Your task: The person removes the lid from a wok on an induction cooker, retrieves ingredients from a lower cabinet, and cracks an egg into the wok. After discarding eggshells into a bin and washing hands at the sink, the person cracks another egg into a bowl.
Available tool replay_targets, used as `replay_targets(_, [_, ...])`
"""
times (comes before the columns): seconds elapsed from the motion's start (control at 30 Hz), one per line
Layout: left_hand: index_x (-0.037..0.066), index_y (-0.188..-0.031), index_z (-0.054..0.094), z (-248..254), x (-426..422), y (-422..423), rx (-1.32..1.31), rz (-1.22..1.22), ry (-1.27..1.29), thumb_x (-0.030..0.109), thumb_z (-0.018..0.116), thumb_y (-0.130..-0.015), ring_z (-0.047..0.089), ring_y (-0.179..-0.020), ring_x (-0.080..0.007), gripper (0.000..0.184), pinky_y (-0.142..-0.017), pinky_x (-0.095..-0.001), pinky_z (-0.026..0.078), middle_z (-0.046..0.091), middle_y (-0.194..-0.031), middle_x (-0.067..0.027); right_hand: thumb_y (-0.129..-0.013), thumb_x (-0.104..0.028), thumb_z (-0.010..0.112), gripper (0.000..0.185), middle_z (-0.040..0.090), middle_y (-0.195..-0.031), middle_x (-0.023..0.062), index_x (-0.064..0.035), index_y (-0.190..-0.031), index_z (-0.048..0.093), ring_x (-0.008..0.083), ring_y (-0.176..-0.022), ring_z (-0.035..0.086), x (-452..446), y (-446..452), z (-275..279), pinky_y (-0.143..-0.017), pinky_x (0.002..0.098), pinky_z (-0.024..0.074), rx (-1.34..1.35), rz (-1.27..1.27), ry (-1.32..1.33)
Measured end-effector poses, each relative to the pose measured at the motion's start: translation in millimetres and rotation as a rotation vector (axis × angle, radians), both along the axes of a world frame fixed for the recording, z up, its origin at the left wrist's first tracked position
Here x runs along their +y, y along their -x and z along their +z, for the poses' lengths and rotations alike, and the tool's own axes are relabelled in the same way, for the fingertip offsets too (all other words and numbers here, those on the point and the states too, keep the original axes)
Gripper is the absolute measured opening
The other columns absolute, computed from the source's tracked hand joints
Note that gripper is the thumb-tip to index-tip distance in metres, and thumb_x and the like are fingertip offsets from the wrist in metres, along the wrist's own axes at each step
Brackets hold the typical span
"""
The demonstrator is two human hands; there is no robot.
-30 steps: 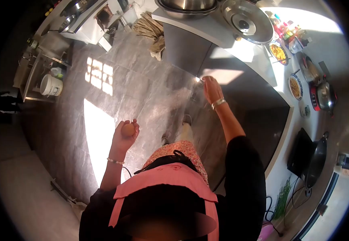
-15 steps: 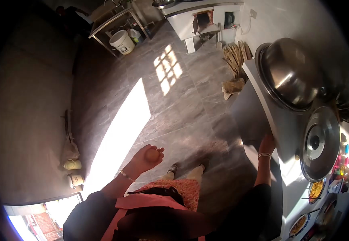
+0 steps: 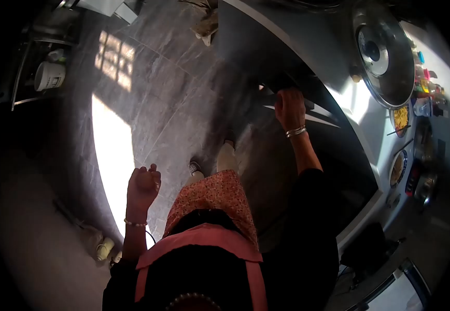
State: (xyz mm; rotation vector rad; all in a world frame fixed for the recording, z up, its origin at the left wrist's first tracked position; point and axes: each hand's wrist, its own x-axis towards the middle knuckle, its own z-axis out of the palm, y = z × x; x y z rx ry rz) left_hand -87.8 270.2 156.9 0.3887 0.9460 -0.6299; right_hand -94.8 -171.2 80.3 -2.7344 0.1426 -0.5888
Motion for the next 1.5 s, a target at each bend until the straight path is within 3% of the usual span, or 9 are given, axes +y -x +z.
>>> replay_targets(0.33, [0.001,-0.086,0.048,-105.3,13.5,-14.7,-0.064,-0.265,0.020,0.014,0.047,-0.086,0.052,-0.080,-0.0267,0.013,-0.067,-0.0347,0.051,0.050,-0.098,-0.0179,-0.077,-0.017,0.064,0.010,0.062,-0.073,0.0051,-0.0080,-0.079,0.060,0.0195,-0.061,0.061,50.1,130.9,-8.5,-0.054,0.0295,0.0470,0.430,-0.278,-0.080])
replay_targets(0.5, [0.000,-0.085,0.048,-120.7,18.9,-20.1,-0.459,-0.678,-0.363,0.016,0.046,-0.087,0.052,-0.079,-0.0250,0.016,-0.066,-0.0331,0.052,0.049,-0.098,-0.0170,-0.079,-0.020,0.064,0.014,0.062,-0.072,0.0075,-0.0071,-0.082,0.060,0.0204,-0.061,0.062,26.6,183.1,-13.8,-0.053,0.0293,0.0473,0.487,-0.367,-0.044])
replay_targets(0.73, [0.000,-0.084,0.050,-145.7,16.7,-48.2,-0.303,-0.576,-0.220,0.016,0.044,-0.088,0.053,-0.077,-0.0225,0.017,-0.064,-0.0303,0.053,0.050,-0.094,-0.0145,-0.081,-0.021,0.061,0.015,0.061,-0.070,0.0070,-0.0069,-0.087,0.061,0.0174,-0.059,0.061,-12.0,165.8,-28.0,-0.053,0.0276,0.0467,0.485,-0.277,-0.003])
replay_targets(0.8, [0.001,-0.084,0.050,-167.4,10.5,-55.6,-0.261,-0.559,-0.172,0.017,0.044,-0.088,0.054,-0.076,-0.0222,0.018,-0.063,-0.0304,0.053,0.050,-0.094,-0.0143,-0.084,-0.025,0.056,0.018,0.060,-0.070,0.0078,-0.0073,-0.088,0.061,0.0163,-0.060,0.060,-57.3,150.9,-55.9,-0.054,0.0287,0.0471,0.392,-0.750,-1.051])
replay_targets(0.87, [0.001,-0.084,0.050,-181.6,2.1,-63.9,-0.286,-0.625,-0.232,0.016,0.044,-0.088,0.054,-0.075,-0.0223,0.017,-0.062,-0.0303,0.053,0.051,-0.094,-0.0148,-0.086,-0.027,0.051,0.024,0.061,-0.074,0.0073,-0.0057,-0.090,0.061,0.0160,-0.063,0.060,-89.3,116.2,-74.6,-0.057,0.0287,0.0473,0.331,-0.569,-1.093])
replay_targets(1.07, [0.001,-0.084,0.051,-217.9,-14.9,-97.4,-0.302,-0.776,-0.352,0.017,0.045,-0.089,0.055,-0.073,-0.0211,0.017,-0.060,-0.0288,0.053,0.052,-0.094,-0.0151,-0.083,-0.028,0.057,0.024,0.064,-0.077,0.0062,-0.0051,-0.088,0.064,0.0184,-0.071,0.062,-188.6,44.7,-128.4,-0.066,0.0288,0.0484,0.497,-0.673,0.468])
replay_targets(1.17, [0.000,-0.090,0.049,-255.0,-8.5,-118.1,-0.185,-0.653,-0.237,0.010,0.041,-0.089,0.056,-0.076,-0.0208,0.014,-0.060,-0.0270,0.051,0.054,-0.096,-0.0162,-0.083,-0.034,0.055,0.028,0.064,-0.076,0.0099,-0.0069,-0.084,0.065,0.0197,-0.073,0.063,-274.7,36.4,-174.5,-0.067,0.0294,0.0487,0.121,-0.680,-0.079])
replay_targets(1.3, [0.000,-0.085,0.050,-270.0,-21.3,-129.5,-0.051,-0.522,-0.153,0.016,0.042,-0.089,0.056,-0.075,-0.0214,0.019,-0.058,-0.0276,0.050,0.053,-0.095,-0.0162,-0.086,-0.035,0.049,0.034,0.064,-0.076,0.0055,-0.0045,-0.084,0.064,0.0228,-0.066,0.061,-316.6,5.3,-166.8,-0.061,0.0309,0.0472,0.732,-0.811,0.887])
replay_targets(1.5, [0.002,-0.094,0.050,-257.7,-37.5,-146.3,-0.304,-0.762,-0.146,-0.005,0.060,-0.077,0.058,-0.090,-0.0179,0.021,-0.075,-0.0290,0.052,0.056,-0.104,-0.0128,-0.086,-0.032,0.049,0.032,0.062,-0.073,0.0068,-0.0049,-0.076,0.062,0.0248,-0.065,0.059,-352.2,-17.6,-198.9,-0.060,0.0346,0.0463,0.554,-0.750,0.637])
